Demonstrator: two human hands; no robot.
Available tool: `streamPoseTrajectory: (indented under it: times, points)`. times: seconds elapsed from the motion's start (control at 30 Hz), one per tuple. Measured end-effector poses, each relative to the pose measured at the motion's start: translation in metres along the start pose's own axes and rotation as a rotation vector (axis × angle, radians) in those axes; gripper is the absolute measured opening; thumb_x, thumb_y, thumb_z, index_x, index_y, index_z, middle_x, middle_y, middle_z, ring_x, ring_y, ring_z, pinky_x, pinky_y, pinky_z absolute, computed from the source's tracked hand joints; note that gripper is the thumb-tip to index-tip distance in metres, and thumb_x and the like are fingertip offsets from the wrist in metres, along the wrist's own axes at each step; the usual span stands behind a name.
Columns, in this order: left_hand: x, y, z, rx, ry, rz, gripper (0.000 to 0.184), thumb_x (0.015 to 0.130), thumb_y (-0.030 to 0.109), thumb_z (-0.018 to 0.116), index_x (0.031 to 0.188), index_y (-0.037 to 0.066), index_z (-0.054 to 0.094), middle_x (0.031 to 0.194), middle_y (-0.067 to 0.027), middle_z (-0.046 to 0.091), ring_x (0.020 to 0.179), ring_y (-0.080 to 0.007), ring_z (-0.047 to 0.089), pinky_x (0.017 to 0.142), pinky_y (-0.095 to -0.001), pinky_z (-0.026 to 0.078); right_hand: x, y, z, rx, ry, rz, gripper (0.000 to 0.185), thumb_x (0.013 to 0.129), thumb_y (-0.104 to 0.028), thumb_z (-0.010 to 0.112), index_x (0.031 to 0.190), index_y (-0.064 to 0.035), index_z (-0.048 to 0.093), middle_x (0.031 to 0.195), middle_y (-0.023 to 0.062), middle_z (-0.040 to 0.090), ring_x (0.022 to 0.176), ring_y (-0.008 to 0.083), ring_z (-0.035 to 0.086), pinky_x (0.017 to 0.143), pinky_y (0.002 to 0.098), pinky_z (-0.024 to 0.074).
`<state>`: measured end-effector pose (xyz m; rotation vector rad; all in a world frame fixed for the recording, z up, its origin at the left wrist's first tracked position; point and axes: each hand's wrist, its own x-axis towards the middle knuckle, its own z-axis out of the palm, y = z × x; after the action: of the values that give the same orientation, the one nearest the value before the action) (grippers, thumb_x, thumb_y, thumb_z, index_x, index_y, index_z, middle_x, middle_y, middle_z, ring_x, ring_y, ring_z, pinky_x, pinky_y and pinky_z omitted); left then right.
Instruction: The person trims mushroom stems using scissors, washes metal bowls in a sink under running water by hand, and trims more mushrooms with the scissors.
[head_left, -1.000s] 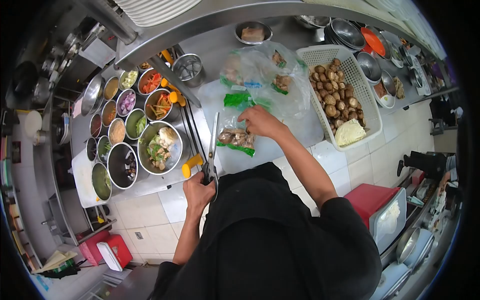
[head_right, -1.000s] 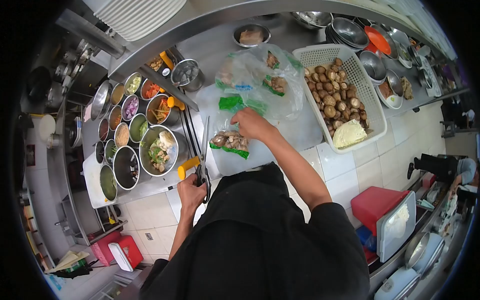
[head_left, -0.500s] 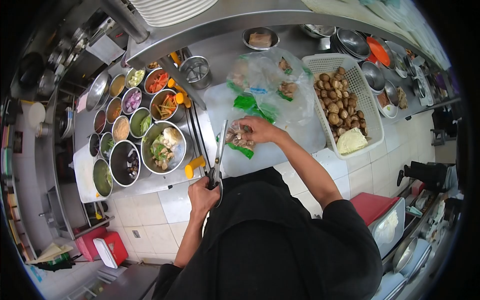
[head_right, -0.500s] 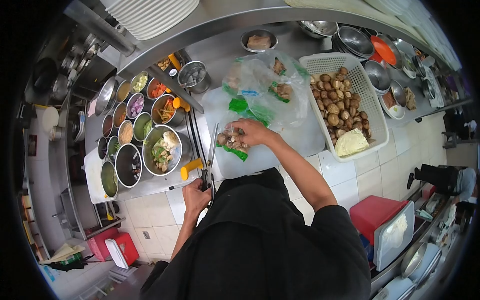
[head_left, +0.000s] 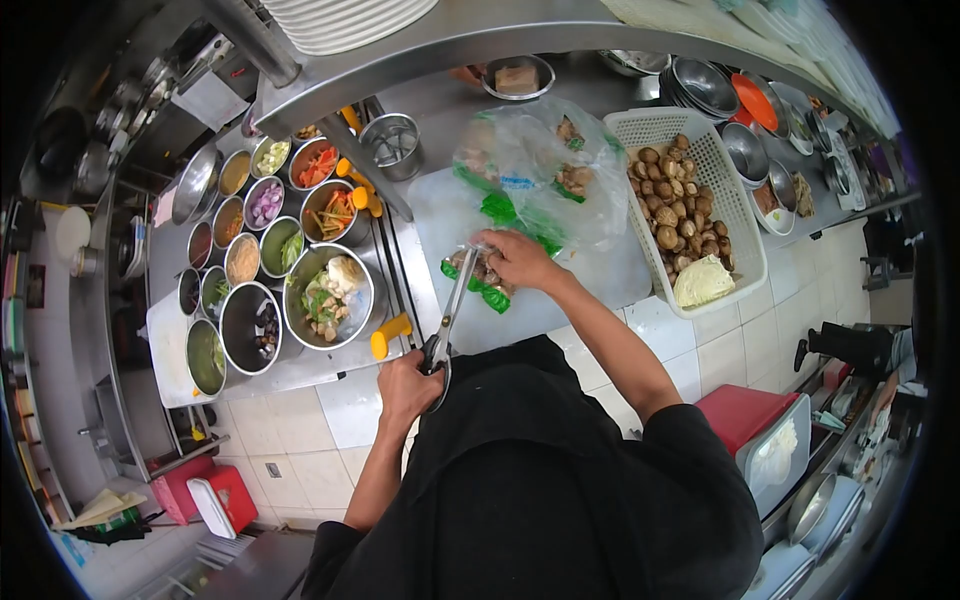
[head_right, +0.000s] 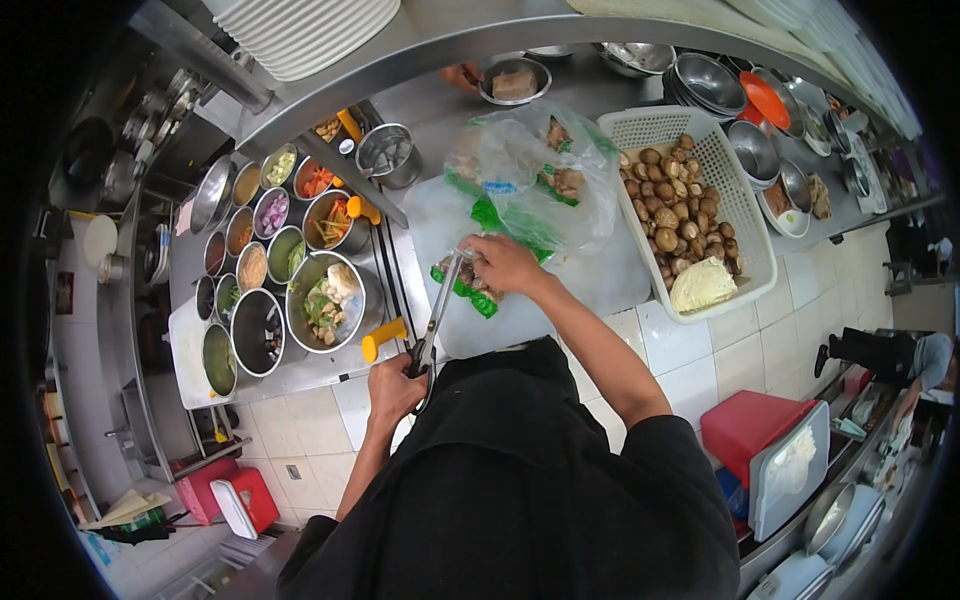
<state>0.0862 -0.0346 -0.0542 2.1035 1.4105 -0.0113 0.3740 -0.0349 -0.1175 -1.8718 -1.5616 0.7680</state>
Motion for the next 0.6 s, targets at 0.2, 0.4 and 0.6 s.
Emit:
streamPoseTrajectory:
  times: [0.2,0.4,0.6]
  points:
    - [0.002,0.002,0.001,0.062,-0.081,-0.047,0.029,0.069,0.029,0.068,0.072,0.0,0.066,0.07,-0.0221,0.065,0.074,-0.0404,0.065,0.071,-0.0463,0.051,-0.002,0.006,-0.009,0.168,-0.202,-0.02,0.036,0.077,-0.016,0.063,0.113,-0.0105,0.06,0.11,0.0106,0.058,0.101,0.0296,0.056,0.086,0.0375,0.0457]
    - [0.007,-0.002,0.003,0.053,-0.074,-0.098,0.029,0.068,0.029,0.069,0.072,0.0,0.066,0.071,-0.0229,0.066,0.075,-0.0407,0.065,0.072,-0.0471,0.051,-0.005,0.012,-0.019,0.196,-0.306,-0.117,0.046,0.069,-0.01,0.071,0.113,-0.0088,0.059,0.108,0.0089,0.057,0.106,0.028,0.054,0.087,0.0375,0.0455]
    - [0.005,-0.001,0.003,0.02,-0.066,-0.094,0.029,0.068,0.028,0.069,0.073,-0.001,0.066,0.069,-0.0237,0.065,0.074,-0.0412,0.065,0.071,-0.0464,0.051,-0.016,0.006,-0.025,-0.06,-0.113,-0.035,0.038,0.071,-0.006,0.075,0.104,-0.0055,0.055,0.11,0.0112,0.055,0.103,0.0279,0.057,0.086,0.0379,0.0468]
